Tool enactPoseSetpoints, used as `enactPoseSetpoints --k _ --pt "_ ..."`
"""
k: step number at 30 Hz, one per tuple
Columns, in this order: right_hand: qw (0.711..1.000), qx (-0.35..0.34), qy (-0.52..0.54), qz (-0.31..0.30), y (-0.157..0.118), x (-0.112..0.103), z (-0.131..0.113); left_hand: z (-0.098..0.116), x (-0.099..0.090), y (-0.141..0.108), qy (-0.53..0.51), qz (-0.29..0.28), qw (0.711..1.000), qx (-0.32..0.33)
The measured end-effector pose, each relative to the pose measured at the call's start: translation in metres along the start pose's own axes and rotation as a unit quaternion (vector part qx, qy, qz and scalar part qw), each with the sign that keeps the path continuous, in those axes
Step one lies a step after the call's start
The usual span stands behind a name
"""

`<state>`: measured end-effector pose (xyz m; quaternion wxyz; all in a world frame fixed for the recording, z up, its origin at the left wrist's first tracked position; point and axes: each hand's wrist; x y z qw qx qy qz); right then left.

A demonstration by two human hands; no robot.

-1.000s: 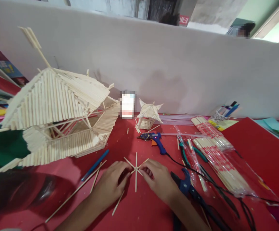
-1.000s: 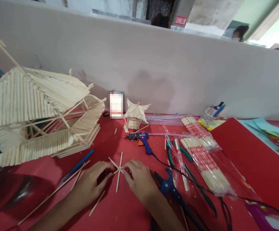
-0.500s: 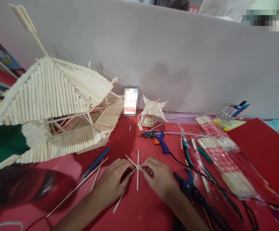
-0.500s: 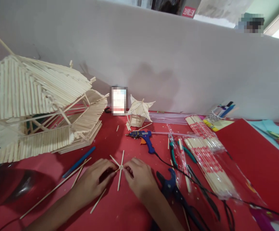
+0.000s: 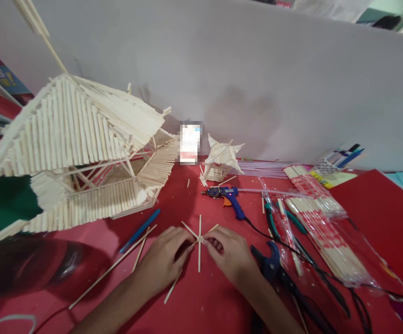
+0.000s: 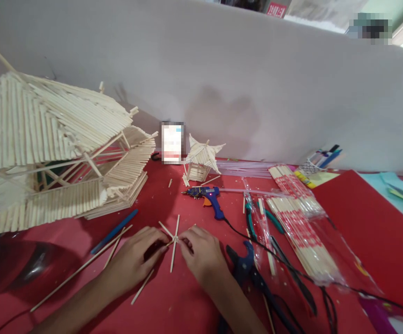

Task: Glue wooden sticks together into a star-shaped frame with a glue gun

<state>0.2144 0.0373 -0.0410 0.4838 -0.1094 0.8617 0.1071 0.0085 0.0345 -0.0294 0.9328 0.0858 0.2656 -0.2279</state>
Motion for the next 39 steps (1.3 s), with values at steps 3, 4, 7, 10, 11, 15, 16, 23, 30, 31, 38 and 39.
enactPoseSetpoints --k 3,4,7,10,11,15,16,23,30,31,38,39 --pt "1.000 0.007 0.012 -0.001 -0.0004 -0.0021 -0.0006 0.0007 -0.0003 0.0005 0.003 -0.002 1.000 -0.001" --pt "1.000 0.010 0.017 -0.003 -0.0006 -0.0029 -0.0009 0.0008 -0.0001 0.0007 0.006 -0.002 1.000 -0.003" --pt "1.000 0.016 0.019 -0.010 -0.0005 -0.0044 -0.0015 0.0002 0.0008 0.0004 0.018 0.004 1.000 -0.010" --pt "1.000 0.009 0.003 -0.013 0.0003 -0.0039 -0.0018 -0.0012 0.0017 -0.0006 0.030 0.006 1.000 -0.001" --pt "1.000 0.007 -0.004 -0.014 0.0006 -0.0035 -0.0018 -0.0016 0.0018 -0.0010 0.033 0.006 0.999 0.005" --pt "1.000 0.009 -0.020 -0.016 0.0015 -0.0027 -0.0018 -0.0018 0.0021 -0.0011 0.039 0.010 0.999 0.016" --pt "1.000 0.010 -0.020 -0.017 0.0016 -0.0027 -0.0019 -0.0016 0.0021 -0.0010 0.039 0.010 0.999 0.015" --pt "0.999 0.017 -0.030 -0.026 0.0007 -0.0029 -0.0040 -0.0007 0.0020 -0.0006 0.039 0.006 0.999 0.008" --pt "0.998 0.019 -0.051 -0.034 0.0013 -0.0021 -0.0049 0.0006 0.0011 -0.0003 0.033 0.007 0.999 0.012" --pt "0.998 0.017 -0.053 -0.032 0.0013 -0.0018 -0.0045 0.0007 0.0011 -0.0003 0.033 0.008 0.999 0.013" --pt "0.997 -0.010 -0.066 -0.026 0.0009 -0.0012 -0.0023 -0.0004 0.0016 -0.0003 0.031 0.015 0.999 0.022" --pt "0.997 -0.015 -0.072 -0.025 0.0010 -0.0016 -0.0022 -0.0004 0.0017 -0.0001 0.030 0.016 0.999 0.023"
Point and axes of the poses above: each hand's wrist, its own y-axis towards the middle knuckle, its own x-axis out of the palm, z = x × y, and after that the axes turned 12 degrees about -y, right-handed
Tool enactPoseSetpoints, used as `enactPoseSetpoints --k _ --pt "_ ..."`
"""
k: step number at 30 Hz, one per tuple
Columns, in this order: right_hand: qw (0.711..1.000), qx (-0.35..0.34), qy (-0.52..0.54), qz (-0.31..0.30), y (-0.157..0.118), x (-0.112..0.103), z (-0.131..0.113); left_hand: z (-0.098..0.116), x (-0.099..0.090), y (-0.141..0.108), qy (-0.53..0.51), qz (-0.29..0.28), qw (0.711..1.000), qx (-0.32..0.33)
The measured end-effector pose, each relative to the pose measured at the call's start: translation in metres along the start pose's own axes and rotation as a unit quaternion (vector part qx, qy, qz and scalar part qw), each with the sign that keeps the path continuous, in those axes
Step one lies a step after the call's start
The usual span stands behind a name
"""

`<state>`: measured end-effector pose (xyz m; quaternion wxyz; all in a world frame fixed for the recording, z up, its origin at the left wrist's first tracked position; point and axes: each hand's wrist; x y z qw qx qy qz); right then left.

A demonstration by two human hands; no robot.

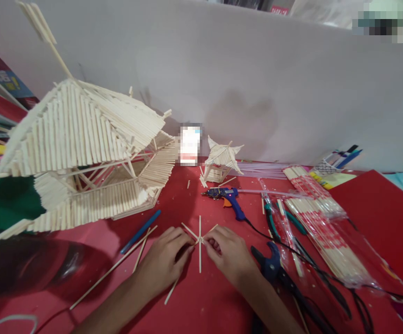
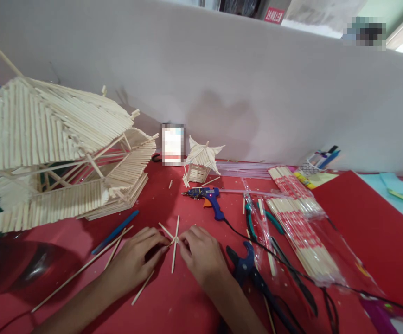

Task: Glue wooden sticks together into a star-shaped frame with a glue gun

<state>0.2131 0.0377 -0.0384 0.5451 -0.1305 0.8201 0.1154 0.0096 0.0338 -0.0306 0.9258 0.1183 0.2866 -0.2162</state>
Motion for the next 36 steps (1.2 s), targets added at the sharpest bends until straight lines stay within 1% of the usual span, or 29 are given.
enactPoseSetpoints --k 6,12,15,18,21,23,25,27,29,30,32,36 --pt "1.000 -0.024 -0.015 -0.002 0.000 -0.002 0.000 0.001 0.000 0.000 -0.004 0.008 1.000 0.004" --pt "1.000 -0.014 -0.001 -0.012 0.001 -0.003 0.001 0.002 -0.001 0.000 0.004 0.000 1.000 -0.003" --pt "1.000 -0.010 0.028 -0.009 0.001 -0.005 0.002 0.003 -0.002 0.000 -0.006 0.003 1.000 -0.003" --pt "0.997 0.003 0.071 -0.006 -0.001 -0.009 0.005 0.004 -0.003 0.000 -0.038 0.023 0.999 -0.010" --pt "0.996 0.021 0.084 -0.002 -0.004 -0.011 0.011 0.003 -0.006 -0.001 -0.061 0.061 0.996 -0.018" --pt "0.996 0.024 0.085 -0.004 -0.006 -0.011 0.015 0.003 -0.007 -0.004 -0.042 0.071 0.997 0.004" --pt "0.995 0.025 0.094 -0.016 -0.008 -0.010 0.018 0.004 -0.009 -0.007 0.004 0.047 0.997 0.066" --pt "0.993 0.027 0.110 -0.034 -0.010 -0.010 0.018 0.005 -0.011 -0.010 0.055 -0.006 0.988 0.143" --pt "0.990 0.031 0.126 -0.049 -0.010 -0.010 0.017 0.007 -0.012 -0.011 0.089 -0.057 0.975 0.196" --pt "0.989 0.031 0.131 -0.054 -0.011 -0.011 0.015 0.008 -0.012 -0.012 0.100 -0.075 0.970 0.208" --pt "0.989 0.032 0.136 -0.058 -0.011 -0.013 0.013 0.009 -0.012 -0.011 0.112 -0.098 0.966 0.213" --pt "0.989 0.036 0.128 -0.066 -0.010 -0.016 0.010 0.009 -0.014 -0.009 0.114 -0.119 0.968 0.191"
Point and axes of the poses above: each hand's wrist, its own y-axis towards the middle knuckle, its own x-axis out of the palm, z = x × y, and after that the axes turned 12 degrees about -y, right-handed
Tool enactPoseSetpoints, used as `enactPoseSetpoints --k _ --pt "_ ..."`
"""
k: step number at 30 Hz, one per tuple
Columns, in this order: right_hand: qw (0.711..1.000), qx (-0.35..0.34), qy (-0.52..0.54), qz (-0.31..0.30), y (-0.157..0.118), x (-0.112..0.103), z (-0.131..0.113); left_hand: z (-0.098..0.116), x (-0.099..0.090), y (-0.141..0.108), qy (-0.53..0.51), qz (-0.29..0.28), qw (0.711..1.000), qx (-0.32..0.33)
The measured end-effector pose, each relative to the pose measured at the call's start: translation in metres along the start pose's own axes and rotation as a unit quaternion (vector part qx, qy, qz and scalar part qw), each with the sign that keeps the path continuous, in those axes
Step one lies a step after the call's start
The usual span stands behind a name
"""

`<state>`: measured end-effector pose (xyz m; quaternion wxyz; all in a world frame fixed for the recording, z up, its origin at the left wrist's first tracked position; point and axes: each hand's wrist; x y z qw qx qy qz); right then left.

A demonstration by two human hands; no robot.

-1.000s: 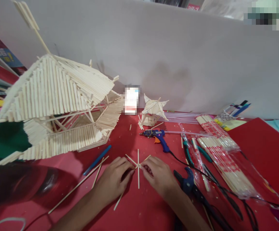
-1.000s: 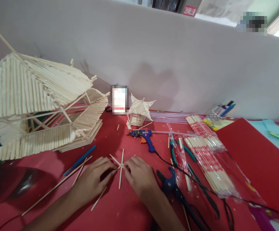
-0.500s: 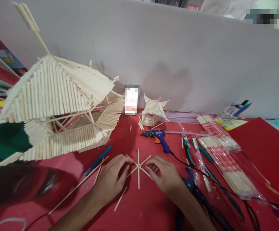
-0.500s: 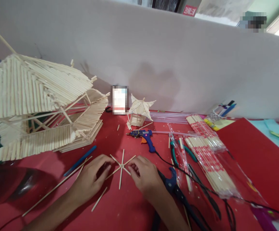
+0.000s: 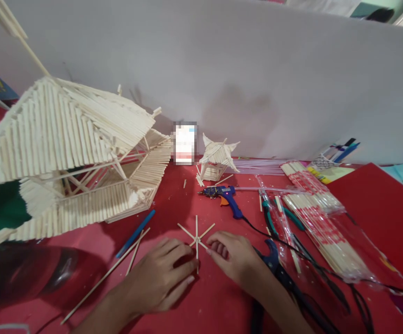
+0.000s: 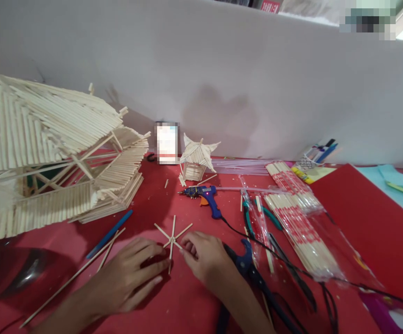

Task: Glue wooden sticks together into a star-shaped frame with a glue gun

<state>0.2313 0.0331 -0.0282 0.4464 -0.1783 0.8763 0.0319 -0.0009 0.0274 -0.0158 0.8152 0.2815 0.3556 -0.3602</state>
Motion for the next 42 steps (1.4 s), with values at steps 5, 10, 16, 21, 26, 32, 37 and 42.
enactPoseSetpoints --k 5,10,16,21,26,32,37,42 --pt "1.000 -0.001 -0.020 0.004 0.003 0.001 0.000 0.000 -0.002 0.000 0.005 -0.004 1.000 -0.006" --pt "0.999 -0.011 -0.031 0.026 0.006 0.003 -0.003 -0.001 0.003 0.000 0.022 0.013 1.000 0.008" --pt "0.992 -0.036 -0.112 0.035 0.011 0.007 -0.009 -0.003 0.004 0.001 0.021 0.014 1.000 0.004" --pt "0.988 -0.038 -0.147 0.037 0.013 0.009 -0.010 -0.001 0.004 0.000 0.026 0.009 1.000 -0.014" --pt "0.985 -0.048 -0.159 0.040 0.012 0.010 -0.010 0.001 0.004 -0.001 0.026 0.015 0.999 -0.021" --pt "0.986 -0.047 -0.154 0.049 0.012 0.010 -0.010 0.002 0.003 0.000 0.026 0.005 0.999 -0.033" --pt "0.983 -0.065 -0.158 0.063 0.012 0.011 -0.008 0.002 0.002 0.000 0.025 0.002 0.999 -0.036" --pt "0.980 -0.079 -0.166 0.074 0.011 0.013 -0.007 0.002 0.003 -0.001 0.025 0.008 0.999 -0.041"
Point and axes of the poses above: each hand's wrist, its own y-axis towards the middle knuckle, its own x-axis out of the palm, z = x × y, and after that the axes turned 12 degrees about -y, right-handed
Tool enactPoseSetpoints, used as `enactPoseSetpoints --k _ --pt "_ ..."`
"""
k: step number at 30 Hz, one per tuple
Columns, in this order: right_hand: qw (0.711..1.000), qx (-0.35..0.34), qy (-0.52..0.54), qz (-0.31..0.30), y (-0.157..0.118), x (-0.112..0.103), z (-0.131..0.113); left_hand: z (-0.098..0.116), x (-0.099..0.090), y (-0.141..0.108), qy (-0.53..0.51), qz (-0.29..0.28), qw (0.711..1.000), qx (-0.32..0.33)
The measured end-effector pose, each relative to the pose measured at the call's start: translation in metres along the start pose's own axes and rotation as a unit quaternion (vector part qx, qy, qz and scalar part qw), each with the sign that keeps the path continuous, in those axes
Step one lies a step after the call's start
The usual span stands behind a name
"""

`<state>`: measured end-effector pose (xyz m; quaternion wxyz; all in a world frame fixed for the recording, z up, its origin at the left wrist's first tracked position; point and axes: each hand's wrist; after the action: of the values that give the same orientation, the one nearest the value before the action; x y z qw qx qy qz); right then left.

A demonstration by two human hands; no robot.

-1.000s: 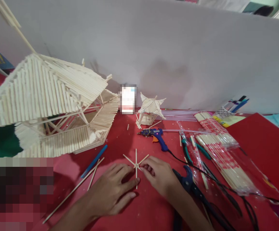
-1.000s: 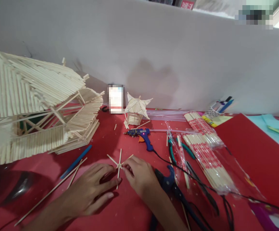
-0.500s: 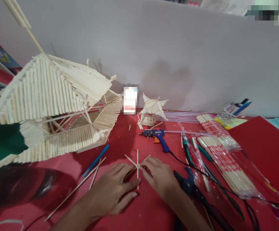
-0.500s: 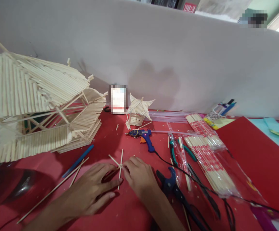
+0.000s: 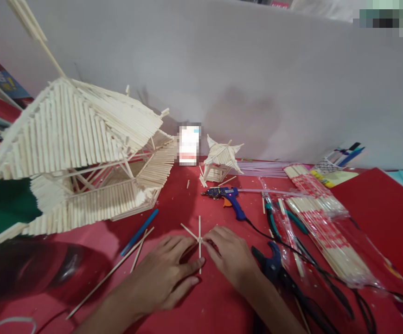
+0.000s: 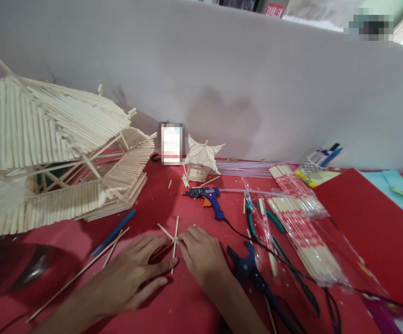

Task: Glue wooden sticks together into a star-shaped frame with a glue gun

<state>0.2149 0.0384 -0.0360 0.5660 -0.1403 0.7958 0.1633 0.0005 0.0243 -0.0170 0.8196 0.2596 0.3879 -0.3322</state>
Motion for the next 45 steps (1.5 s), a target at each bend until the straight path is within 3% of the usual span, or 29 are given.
enactPoseSetpoints --k 17,25,45 --pt "1.000 -0.005 -0.010 -0.004 0.0004 0.0009 0.0015 0.0019 -0.0036 0.0000 -0.002 -0.001 1.000 0.000" --pt "0.997 0.023 0.070 -0.022 -0.0017 -0.0011 0.0063 0.0018 -0.0038 -0.0014 -0.006 -0.017 1.000 -0.016" --pt "0.999 0.022 0.021 -0.026 0.0005 -0.0021 -0.0002 0.0009 -0.0022 -0.0052 0.003 0.011 1.000 -0.013"
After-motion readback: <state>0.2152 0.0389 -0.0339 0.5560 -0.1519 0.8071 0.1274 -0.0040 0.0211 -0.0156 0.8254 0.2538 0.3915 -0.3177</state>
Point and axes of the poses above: each hand's wrist, its own y-axis towards the middle knuckle, its own x-axis out of the palm, z = x × y, and after that the axes turned 12 degrees about -y, right-handed
